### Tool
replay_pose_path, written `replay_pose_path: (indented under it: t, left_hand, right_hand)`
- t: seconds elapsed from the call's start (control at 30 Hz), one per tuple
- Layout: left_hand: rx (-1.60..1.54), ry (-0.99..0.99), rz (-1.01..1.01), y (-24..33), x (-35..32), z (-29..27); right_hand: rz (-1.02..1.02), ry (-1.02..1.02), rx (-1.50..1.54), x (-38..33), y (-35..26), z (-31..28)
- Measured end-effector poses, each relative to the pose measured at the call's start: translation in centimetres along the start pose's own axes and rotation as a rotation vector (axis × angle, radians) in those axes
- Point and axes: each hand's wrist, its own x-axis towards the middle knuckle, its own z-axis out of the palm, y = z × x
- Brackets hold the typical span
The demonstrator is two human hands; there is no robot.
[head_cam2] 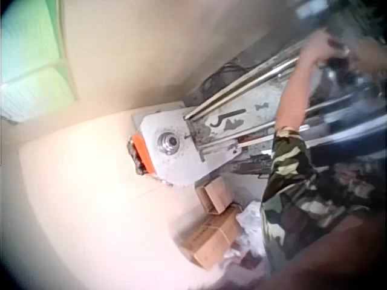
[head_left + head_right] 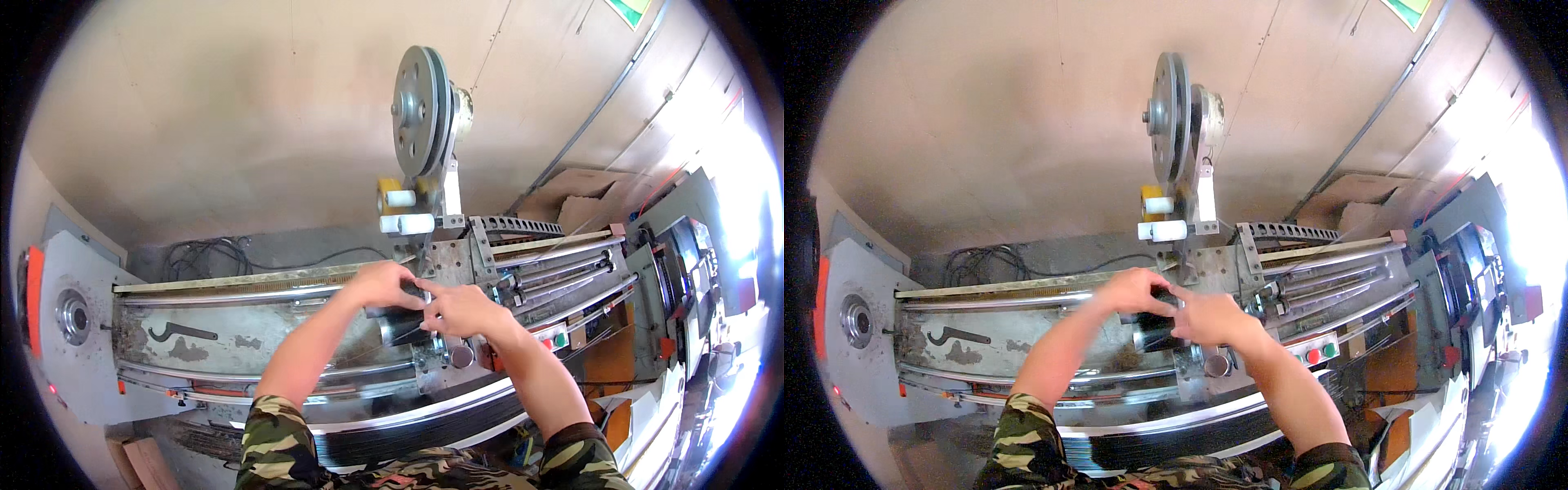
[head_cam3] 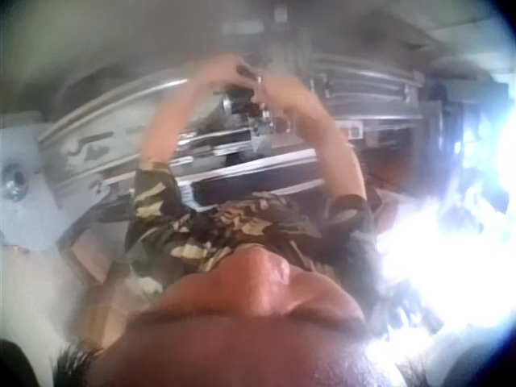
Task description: The person operates a metal cutting machine in a workshop. They repeatedly feed long metal rods into the machine, adjust the cutting mechanism, and remove the cut pieces. The person also briefly handles a roll of tape and a metal ruler on a nearby table.
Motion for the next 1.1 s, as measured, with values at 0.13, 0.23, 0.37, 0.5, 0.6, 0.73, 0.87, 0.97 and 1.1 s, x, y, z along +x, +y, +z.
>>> replay_pose_path:
  t: [0.13, 0.23, 0.37, 0.5, 0.6, 0.73, 0.87, 0.97, 1.1]
  left_hand:
    - [-0.090, 0.306, -0.183, 2.0, -0.2, 2.2]
    - [-0.038, 0.528, -0.019, 1.1, -0.1, 4.5]
    - [0.162, 0.723, 0.277, 2.6, -0.5, 5.9]
    - [0.337, 0.823, 0.352, 3.8, -2.4, 5.7]
    - [0.211, 0.792, 0.254, 5.4, -4.0, 5.0]
    - [-0.007, 0.637, 0.018, 5.2, -5.5, 5.5]
    - [-0.174, 0.616, -0.065, 4.3, -5.6, 6.8]
    - [-0.263, 0.595, -0.092, 3.9, -5.5, 7.4]
    - [-0.453, 0.483, 0.051, 2.8, -6.0, 7.5]
  right_hand:
    - [0.003, -0.075, 0.029, 0.9, 2.0, -0.5]
    - [-0.085, 0.048, 0.004, -1.0, 3.6, -0.1]
    - [-0.030, 0.146, 0.081, -5.0, 8.6, 1.7]
    - [0.097, 0.122, 0.223, -6.4, 9.0, 0.8]
    - [0.129, 0.133, 0.286, -5.7, 10.4, 1.9]
    - [0.137, 0.170, 0.314, -4.3, 10.4, 2.2]
    - [0.129, 0.213, 0.378, -3.9, 11.4, 3.0]
    - [0.154, 0.278, 0.337, -3.8, 11.4, 3.4]
    - [0.147, 0.418, 0.266, -3.8, 11.5, 4.3]
